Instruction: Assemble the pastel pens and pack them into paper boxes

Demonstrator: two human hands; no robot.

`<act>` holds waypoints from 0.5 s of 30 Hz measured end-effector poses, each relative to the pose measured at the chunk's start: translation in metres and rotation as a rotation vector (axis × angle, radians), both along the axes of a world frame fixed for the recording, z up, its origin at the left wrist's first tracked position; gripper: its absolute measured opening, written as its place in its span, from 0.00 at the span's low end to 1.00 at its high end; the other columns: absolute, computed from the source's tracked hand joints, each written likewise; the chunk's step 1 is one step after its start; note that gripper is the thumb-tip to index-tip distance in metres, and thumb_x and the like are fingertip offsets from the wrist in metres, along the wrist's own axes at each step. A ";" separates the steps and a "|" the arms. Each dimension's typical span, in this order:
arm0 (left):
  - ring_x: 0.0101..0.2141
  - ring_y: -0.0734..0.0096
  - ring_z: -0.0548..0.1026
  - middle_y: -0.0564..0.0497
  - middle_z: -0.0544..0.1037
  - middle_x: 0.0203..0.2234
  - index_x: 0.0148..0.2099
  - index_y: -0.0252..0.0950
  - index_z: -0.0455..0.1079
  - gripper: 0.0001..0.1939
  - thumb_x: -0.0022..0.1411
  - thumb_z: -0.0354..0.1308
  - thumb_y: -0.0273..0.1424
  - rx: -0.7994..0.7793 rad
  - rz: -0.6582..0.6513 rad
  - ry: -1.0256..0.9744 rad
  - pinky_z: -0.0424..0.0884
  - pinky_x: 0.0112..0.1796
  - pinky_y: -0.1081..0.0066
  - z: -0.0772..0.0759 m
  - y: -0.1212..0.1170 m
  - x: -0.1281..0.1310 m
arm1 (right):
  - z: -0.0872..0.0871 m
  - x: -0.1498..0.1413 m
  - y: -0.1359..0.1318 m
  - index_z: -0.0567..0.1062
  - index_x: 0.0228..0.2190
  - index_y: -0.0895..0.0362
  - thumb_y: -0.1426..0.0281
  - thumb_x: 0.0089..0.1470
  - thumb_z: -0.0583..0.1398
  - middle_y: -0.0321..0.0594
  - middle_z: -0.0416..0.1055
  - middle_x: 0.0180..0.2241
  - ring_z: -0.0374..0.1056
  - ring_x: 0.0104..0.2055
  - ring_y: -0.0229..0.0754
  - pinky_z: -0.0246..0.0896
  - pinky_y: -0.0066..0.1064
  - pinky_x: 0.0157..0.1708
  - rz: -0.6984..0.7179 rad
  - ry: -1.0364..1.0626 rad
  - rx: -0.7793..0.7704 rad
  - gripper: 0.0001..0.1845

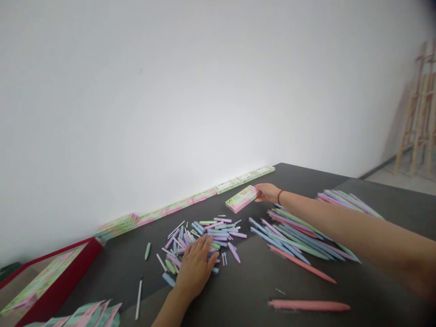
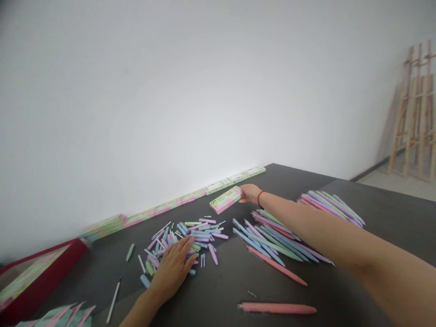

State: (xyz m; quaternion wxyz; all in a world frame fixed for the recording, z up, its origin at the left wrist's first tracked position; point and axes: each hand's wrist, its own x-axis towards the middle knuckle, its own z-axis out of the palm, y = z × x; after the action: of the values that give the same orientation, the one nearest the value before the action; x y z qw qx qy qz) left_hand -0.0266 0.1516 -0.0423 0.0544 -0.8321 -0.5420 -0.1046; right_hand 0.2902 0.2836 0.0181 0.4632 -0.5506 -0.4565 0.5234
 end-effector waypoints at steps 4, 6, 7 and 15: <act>0.58 0.57 0.62 0.44 0.66 0.59 0.61 0.39 0.58 0.22 0.67 0.46 0.38 0.022 0.008 -0.012 0.57 0.57 0.50 -0.002 0.003 0.002 | -0.004 -0.016 -0.015 0.69 0.48 0.59 0.65 0.60 0.57 0.44 0.69 0.46 0.69 0.42 0.43 0.68 0.39 0.39 0.169 -0.036 -0.059 0.16; 0.57 0.56 0.63 0.43 0.67 0.58 0.59 0.37 0.60 0.21 0.66 0.49 0.37 0.040 0.008 -0.030 0.59 0.56 0.49 -0.003 0.010 0.005 | -0.005 -0.033 -0.033 0.70 0.45 0.60 0.66 0.61 0.56 0.43 0.71 0.41 0.70 0.37 0.40 0.69 0.35 0.35 0.282 -0.061 -0.063 0.13; 0.57 0.56 0.64 0.43 0.67 0.57 0.58 0.36 0.61 0.20 0.66 0.50 0.37 0.049 0.010 -0.040 0.59 0.55 0.48 -0.003 0.014 0.007 | -0.005 -0.044 -0.045 0.72 0.44 0.60 0.67 0.62 0.55 0.42 0.72 0.38 0.71 0.35 0.39 0.70 0.32 0.32 0.345 -0.076 -0.061 0.12; 0.51 0.60 0.69 0.46 0.70 0.52 0.52 0.36 0.66 0.15 0.64 0.54 0.33 0.104 0.108 -0.071 0.66 0.51 0.51 0.045 -0.007 0.000 | -0.025 -0.141 -0.142 0.76 0.38 0.60 0.72 0.57 0.53 0.40 0.74 0.27 0.70 0.25 0.38 0.68 0.24 0.18 0.801 -0.327 0.101 0.13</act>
State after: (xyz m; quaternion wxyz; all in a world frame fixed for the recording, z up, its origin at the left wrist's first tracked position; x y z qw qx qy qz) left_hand -0.0262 0.1448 0.0031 0.0838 -0.7933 -0.5816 -0.1591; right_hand 0.1492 0.1414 -0.0069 0.1715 -0.3820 -0.7266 0.5447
